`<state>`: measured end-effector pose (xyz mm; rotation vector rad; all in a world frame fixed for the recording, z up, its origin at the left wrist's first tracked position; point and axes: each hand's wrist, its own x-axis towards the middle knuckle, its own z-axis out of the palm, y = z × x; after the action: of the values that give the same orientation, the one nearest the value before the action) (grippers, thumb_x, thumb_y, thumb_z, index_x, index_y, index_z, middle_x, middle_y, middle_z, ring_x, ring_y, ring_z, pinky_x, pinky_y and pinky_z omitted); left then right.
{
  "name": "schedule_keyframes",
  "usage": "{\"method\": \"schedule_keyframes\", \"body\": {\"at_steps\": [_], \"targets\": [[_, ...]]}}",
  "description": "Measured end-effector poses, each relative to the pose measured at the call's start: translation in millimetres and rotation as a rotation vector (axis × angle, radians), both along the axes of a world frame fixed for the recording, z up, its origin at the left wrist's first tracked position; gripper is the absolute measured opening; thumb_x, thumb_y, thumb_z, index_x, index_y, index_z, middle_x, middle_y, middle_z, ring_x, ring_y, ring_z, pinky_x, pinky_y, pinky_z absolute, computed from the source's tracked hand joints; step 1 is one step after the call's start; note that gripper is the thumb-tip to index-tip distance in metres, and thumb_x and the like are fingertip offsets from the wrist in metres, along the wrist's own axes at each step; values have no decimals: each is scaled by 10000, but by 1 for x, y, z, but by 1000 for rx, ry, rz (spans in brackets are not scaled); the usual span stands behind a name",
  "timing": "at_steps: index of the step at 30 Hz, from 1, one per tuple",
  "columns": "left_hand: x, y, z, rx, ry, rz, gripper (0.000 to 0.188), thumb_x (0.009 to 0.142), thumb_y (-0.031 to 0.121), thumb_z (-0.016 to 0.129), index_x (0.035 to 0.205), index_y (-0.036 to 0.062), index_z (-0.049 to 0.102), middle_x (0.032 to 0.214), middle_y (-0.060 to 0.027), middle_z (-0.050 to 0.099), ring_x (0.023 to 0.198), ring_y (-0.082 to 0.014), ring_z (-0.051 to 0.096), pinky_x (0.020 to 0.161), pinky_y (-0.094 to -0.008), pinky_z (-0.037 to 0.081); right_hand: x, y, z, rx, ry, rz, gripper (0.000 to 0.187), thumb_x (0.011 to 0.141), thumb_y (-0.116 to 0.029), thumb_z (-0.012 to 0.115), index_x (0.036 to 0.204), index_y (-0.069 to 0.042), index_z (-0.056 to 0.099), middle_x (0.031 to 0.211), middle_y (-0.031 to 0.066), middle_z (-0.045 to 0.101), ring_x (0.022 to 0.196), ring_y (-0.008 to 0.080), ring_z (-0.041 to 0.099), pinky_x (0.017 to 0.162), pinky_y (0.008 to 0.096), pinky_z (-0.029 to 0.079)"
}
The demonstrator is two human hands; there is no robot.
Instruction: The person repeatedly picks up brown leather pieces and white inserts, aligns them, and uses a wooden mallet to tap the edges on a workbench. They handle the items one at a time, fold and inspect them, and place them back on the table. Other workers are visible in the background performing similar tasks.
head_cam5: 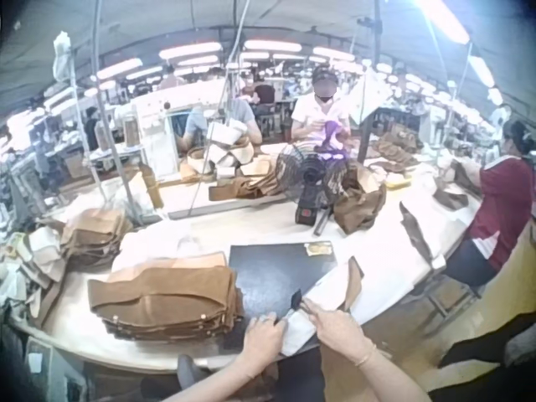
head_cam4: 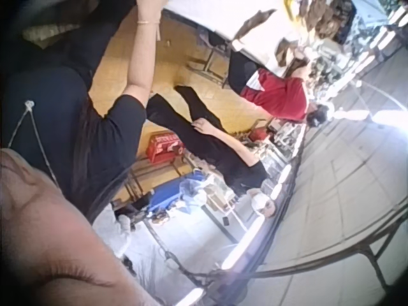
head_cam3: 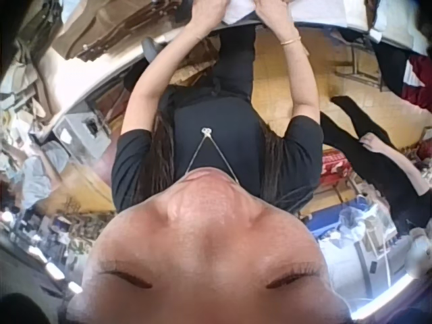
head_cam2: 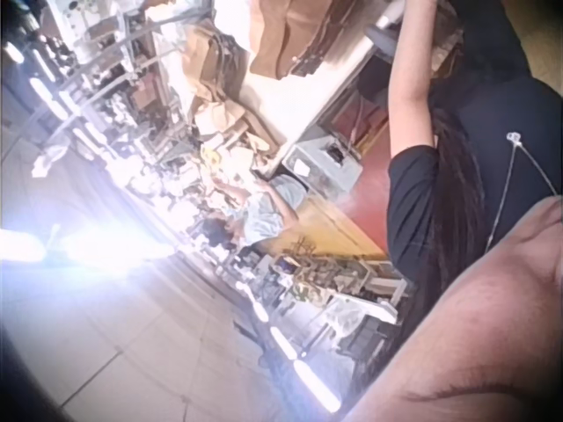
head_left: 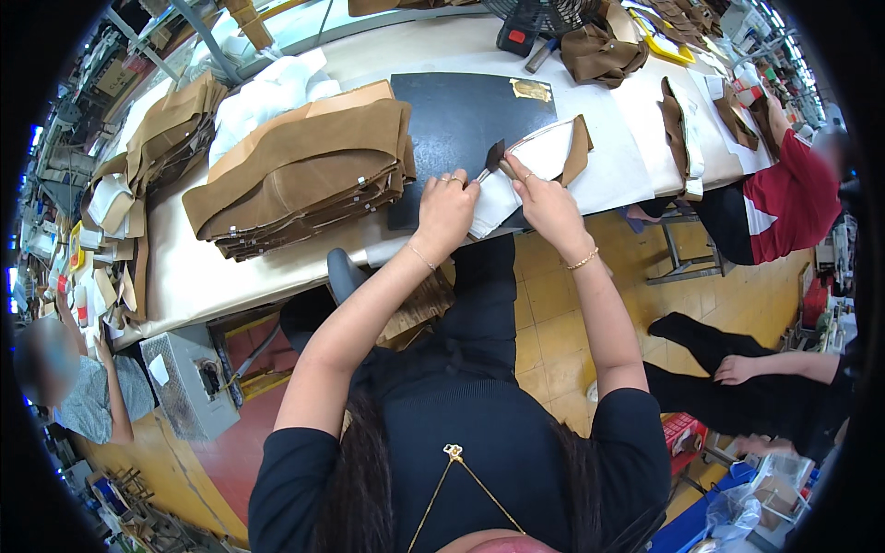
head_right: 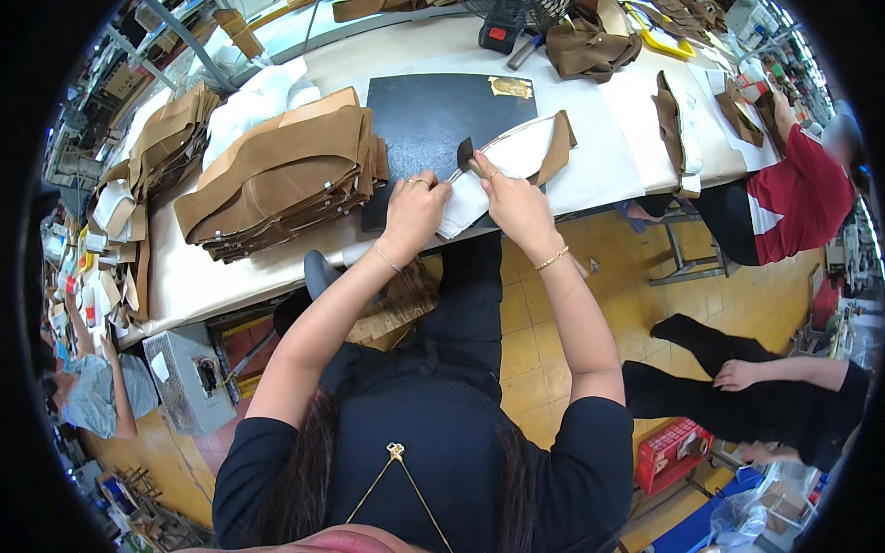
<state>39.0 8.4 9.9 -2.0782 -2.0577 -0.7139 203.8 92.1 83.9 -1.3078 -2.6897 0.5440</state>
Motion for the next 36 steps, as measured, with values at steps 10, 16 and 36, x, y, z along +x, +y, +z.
{"method": "schedule_keyframes", "body": {"at_steps": [10,16,36], "targets": [[2,-3,6,27,93,-22,153,857,87,588,962,66,697,902,-84,624,873,-243,621,764,-370,459,6,-9,-10,51,57,41,480,1010,-219,494,1483,-276,441,850,193,694,763,406,673,681,506,531],[-2,-1,2,10,-221,0,172,872,136,644,997,48,722,921,-95,647,904,-246,647,803,-374,486,4,-28,-21,134,183,-5,484,1004,-244,501,1483,-279,442,814,196,681,745,408,672,674,511,537],[-4,-34,1,-121,-278,94,147,865,155,678,984,103,746,908,-69,640,893,-241,634,801,-404,426,9,-40,10,97,247,46,456,1020,-206,477,1474,-242,452,875,197,683,751,386,664,670,499,523]]}}
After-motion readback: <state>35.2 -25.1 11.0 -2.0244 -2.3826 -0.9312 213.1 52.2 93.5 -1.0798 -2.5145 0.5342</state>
